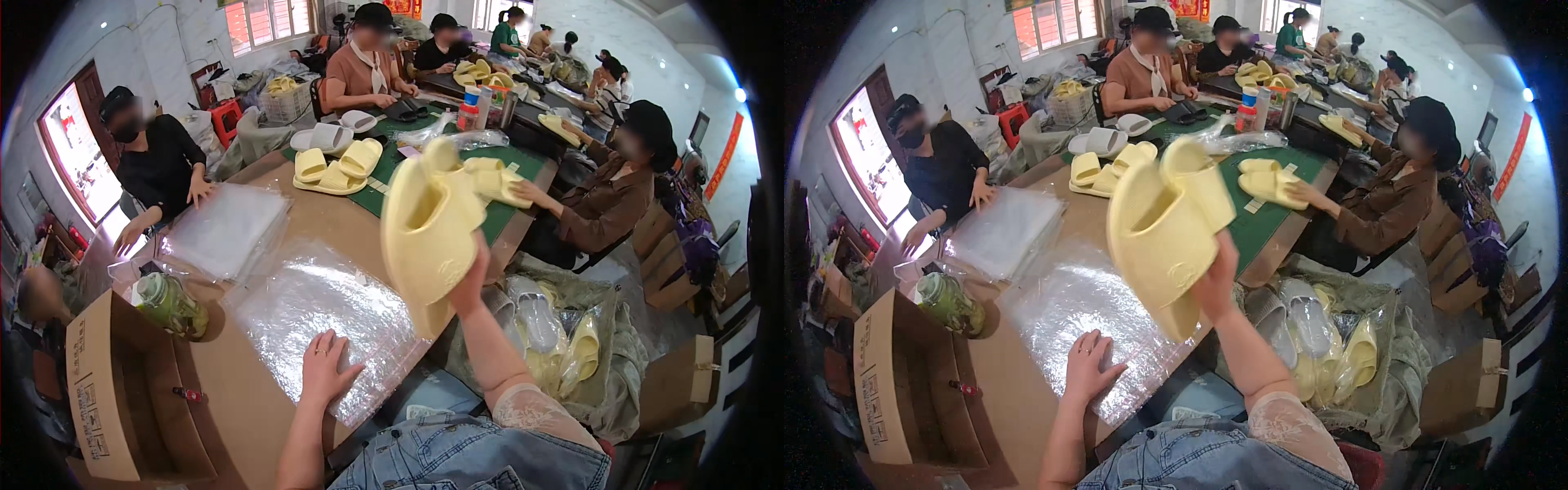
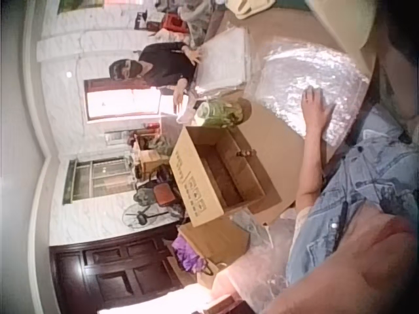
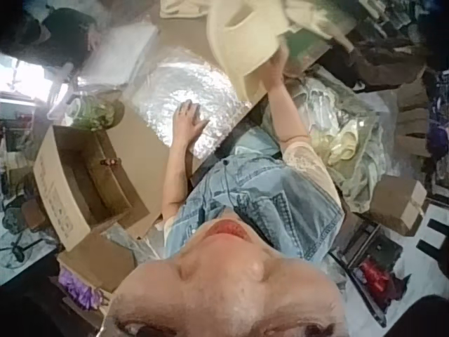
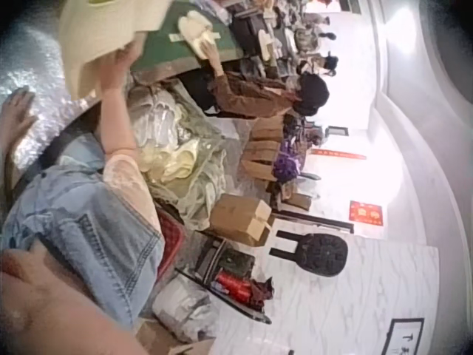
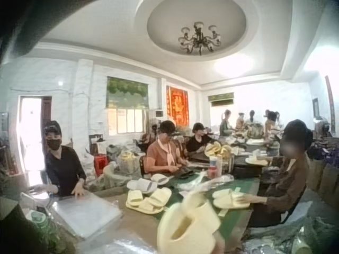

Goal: The person wraps pairs of plastic slippers in bubble wrap at a factory workstation. They pick up slippers of various colors, place them on a sheet of bubble wrap, and fold the wrap around them. The wrapped pairs are then placed into a large mesh bag. Other workers are visible in the background performing similar tasks.

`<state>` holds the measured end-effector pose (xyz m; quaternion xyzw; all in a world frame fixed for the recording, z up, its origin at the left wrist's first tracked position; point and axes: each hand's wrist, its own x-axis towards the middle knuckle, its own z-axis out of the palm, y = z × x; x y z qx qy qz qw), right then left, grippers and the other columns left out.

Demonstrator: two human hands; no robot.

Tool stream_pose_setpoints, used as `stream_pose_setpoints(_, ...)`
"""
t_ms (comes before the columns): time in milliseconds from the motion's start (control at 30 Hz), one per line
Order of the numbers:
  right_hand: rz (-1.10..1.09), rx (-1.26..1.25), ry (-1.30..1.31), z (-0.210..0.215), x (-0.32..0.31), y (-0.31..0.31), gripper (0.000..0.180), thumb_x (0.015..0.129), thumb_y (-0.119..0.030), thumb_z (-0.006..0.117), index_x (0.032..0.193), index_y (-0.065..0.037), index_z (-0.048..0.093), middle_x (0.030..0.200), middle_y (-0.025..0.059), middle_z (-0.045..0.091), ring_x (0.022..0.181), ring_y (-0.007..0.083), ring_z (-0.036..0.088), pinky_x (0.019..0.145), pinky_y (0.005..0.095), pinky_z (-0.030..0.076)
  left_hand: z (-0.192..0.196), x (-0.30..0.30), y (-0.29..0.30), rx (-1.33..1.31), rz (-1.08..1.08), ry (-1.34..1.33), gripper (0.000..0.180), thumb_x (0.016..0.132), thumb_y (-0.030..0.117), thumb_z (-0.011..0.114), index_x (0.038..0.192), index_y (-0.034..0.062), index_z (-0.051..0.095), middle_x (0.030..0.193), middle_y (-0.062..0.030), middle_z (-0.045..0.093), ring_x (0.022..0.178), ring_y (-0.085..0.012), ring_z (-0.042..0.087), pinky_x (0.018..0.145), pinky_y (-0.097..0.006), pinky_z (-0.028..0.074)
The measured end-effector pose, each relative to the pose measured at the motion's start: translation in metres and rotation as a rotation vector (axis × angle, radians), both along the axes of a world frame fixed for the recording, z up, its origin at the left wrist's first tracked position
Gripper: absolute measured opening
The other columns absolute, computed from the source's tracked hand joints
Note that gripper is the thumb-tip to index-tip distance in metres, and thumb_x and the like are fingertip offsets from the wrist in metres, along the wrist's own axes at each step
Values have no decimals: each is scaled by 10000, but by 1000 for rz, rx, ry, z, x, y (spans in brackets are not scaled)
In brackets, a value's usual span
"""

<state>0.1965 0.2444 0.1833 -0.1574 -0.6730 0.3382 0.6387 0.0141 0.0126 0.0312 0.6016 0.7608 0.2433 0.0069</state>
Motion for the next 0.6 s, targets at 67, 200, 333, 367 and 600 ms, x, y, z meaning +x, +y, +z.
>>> stream_pose_setpoints(67,170,-168,-41,-34,-4,-5,347,832,-20,703,1158,30,597,1071,82,656,994,165,602,861,317,482,4,2,5,14,-7,-13,691,741,497,793,1282,103,618,1394,-195,526,1300,-407,463,1105,-493,362)
stream_pose_setpoints(200,203,-245,-320,-105,-9,-27,219,867,-89,675,1045,11,595,875,96,623,817,154,588,715,316,467,9,2,6,45,-57,-78,763,725,490,815,1313,60,586,1419,-240,496,1302,-425,464,1074,-498,401)
stream_pose_setpoints(333,73,-41,-520,-110,-3,-62,234,841,-124,674,1040,-23,603,857,143,622,737,304,617,643,383,474,18,0,8,99,-128,-215,673,720,368,827,1271,53,607,1343,-211,550,1248,-409,509,1039,-479,435)
stream_pose_setpoints(367,99,-55,-571,-117,-1,-63,238,835,-123,678,1039,-25,605,861,147,622,745,323,615,646,392,476,21,-2,8,126,-133,-187,642,719,341,823,1255,54,617,1318,-201,566,1226,-409,521,1028,-479,442)
stream_pose_setpoints(600,132,-247,-645,-99,10,-60,214,851,-123,678,1035,-28,627,873,162,631,776,344,623,660,394,477,11,-19,-2,76,-54,-124,551,712,325,809,1177,68,666,1254,-161,601,1183,-376,546,1016,-472,442)
